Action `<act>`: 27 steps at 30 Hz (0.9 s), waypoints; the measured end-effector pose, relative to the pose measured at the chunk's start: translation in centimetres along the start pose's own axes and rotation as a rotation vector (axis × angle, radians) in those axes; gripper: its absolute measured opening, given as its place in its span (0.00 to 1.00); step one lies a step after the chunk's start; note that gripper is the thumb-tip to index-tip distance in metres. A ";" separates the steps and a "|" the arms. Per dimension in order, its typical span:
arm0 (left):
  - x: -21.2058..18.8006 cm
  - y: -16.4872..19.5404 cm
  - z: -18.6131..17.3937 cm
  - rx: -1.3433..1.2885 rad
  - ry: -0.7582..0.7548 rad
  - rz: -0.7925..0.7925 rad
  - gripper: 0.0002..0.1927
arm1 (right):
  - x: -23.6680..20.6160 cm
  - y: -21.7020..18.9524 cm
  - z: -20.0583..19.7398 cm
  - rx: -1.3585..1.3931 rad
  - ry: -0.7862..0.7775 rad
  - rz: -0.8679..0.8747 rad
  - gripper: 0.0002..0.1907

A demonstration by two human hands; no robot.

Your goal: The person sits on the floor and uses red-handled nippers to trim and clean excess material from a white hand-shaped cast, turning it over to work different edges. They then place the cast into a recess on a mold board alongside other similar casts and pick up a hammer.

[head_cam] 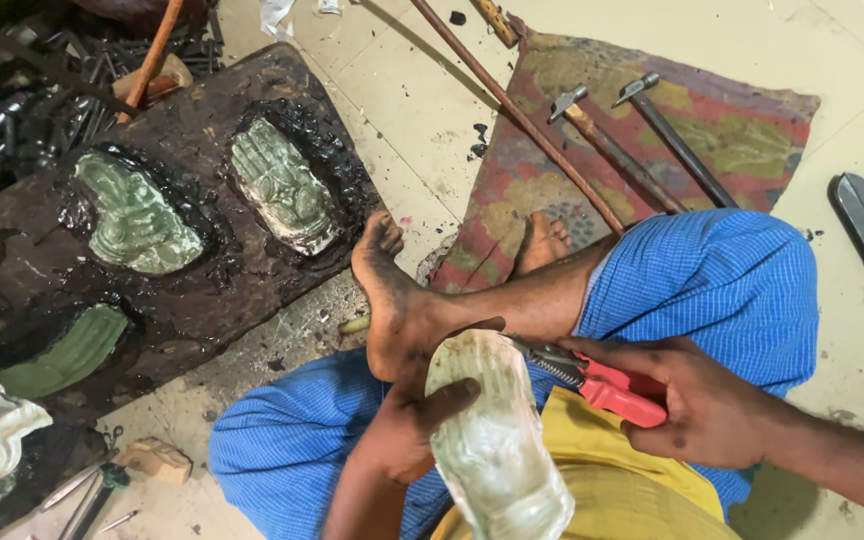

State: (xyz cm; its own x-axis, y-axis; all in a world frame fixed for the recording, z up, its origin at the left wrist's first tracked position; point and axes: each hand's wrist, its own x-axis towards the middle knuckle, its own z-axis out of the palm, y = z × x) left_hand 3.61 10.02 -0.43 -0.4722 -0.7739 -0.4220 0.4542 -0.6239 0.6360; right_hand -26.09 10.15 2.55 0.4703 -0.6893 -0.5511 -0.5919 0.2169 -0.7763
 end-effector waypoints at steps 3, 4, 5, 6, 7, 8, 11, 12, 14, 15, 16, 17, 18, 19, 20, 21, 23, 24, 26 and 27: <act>0.0 0.6 0.1 -0.039 -0.042 -0.041 0.32 | -0.1 0.8 -0.4 -0.068 -0.024 0.055 0.54; 0.1 0.7 0.1 -0.055 -0.057 -0.061 0.33 | 0.1 1.1 -0.8 -0.172 -0.027 0.042 0.55; 0.2 0.8 0.1 -0.072 -0.070 -0.084 0.33 | 0.1 1.4 -0.9 -0.272 -0.031 0.031 0.56; 0.3 0.7 0.1 -0.042 -0.067 -0.107 0.33 | 0.1 1.6 -1.0 -0.252 -0.025 -0.070 0.55; 0.5 0.7 0.1 -0.010 -0.063 -0.127 0.33 | 0.0 1.9 -1.2 -0.232 -0.020 -0.174 0.55; 0.7 0.5 0.1 0.020 -0.059 -0.149 0.33 | 0.0 2.0 -1.2 -0.211 -0.015 -0.275 0.55; 0.8 0.3 0.0 -0.003 -0.059 -0.144 0.33 | -0.2 2.2 -1.1 -0.192 -0.007 -0.246 0.54; 0.8 0.2 -0.1 0.006 -0.067 -0.140 0.33 | -0.2 2.2 -1.0 -0.170 -0.004 -0.268 0.53; 0.8 0.0 -0.1 0.025 -0.086 -0.133 0.34 | -0.3 2.0 -0.9 -0.126 0.008 -0.310 0.52; 0.8 -0.2 -0.2 0.029 -0.060 -0.134 0.33 | -0.4 1.8 -0.8 -0.117 -0.008 -0.231 0.52; 0.7 -0.5 -0.1 0.033 -0.034 -0.136 0.32 | -0.4 1.6 -0.7 -0.108 -0.026 -0.151 0.53; 0.7 -0.6 -0.2 0.037 -0.008 -0.136 0.32 | -0.4 1.5 -0.6 -0.101 -0.043 -0.074 0.54; 0.7 -0.7 -0.2 0.036 -0.034 -0.128 0.32 | -0.4 1.4 -0.5 -0.056 -0.050 -0.029 0.53; 0.6 -0.8 -0.3 0.034 -0.059 -0.122 0.33 | -0.5 1.3 -0.4 -0.012 -0.058 0.018 0.53; 0.5 -0.9 -0.4 0.032 -0.083 -0.114 0.33 | -0.4 1.3 -0.3 0.032 -0.067 0.062 0.53; 0.5 -0.9 -0.5 0.021 -0.039 -0.130 0.33 | -0.4 1.3 -0.3 0.007 -0.060 0.057 0.53; 0.5 -1.0 -0.7 0.000 0.046 -0.160 0.33 | -0.3 1.5 -0.4 -0.044 -0.044 0.046 0.52; 0.5 -1.0 -0.8 -0.021 0.008 -0.161 0.33 | -0.3 1.7 -0.6 -0.111 -0.023 -0.051 0.52; 0.5 -0.9 -1.2 -0.064 -0.067 -0.161 0.33 | -0.1 2.0 -1.2 -0.249 0.020 -0.248 0.52; 0.5 -1.0 -1.3 -0.070 -0.083 -0.175 0.33 | -0.2 2.1 -1.2 -0.268 -0.002 -0.195 0.52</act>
State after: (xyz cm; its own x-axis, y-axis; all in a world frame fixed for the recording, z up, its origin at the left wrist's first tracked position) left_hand 3.95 10.10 -2.09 -0.6079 -0.6432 -0.4656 0.4099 -0.7564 0.5097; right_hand -28.29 9.92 1.39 0.5931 -0.6984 -0.4007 -0.6415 -0.1092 -0.7593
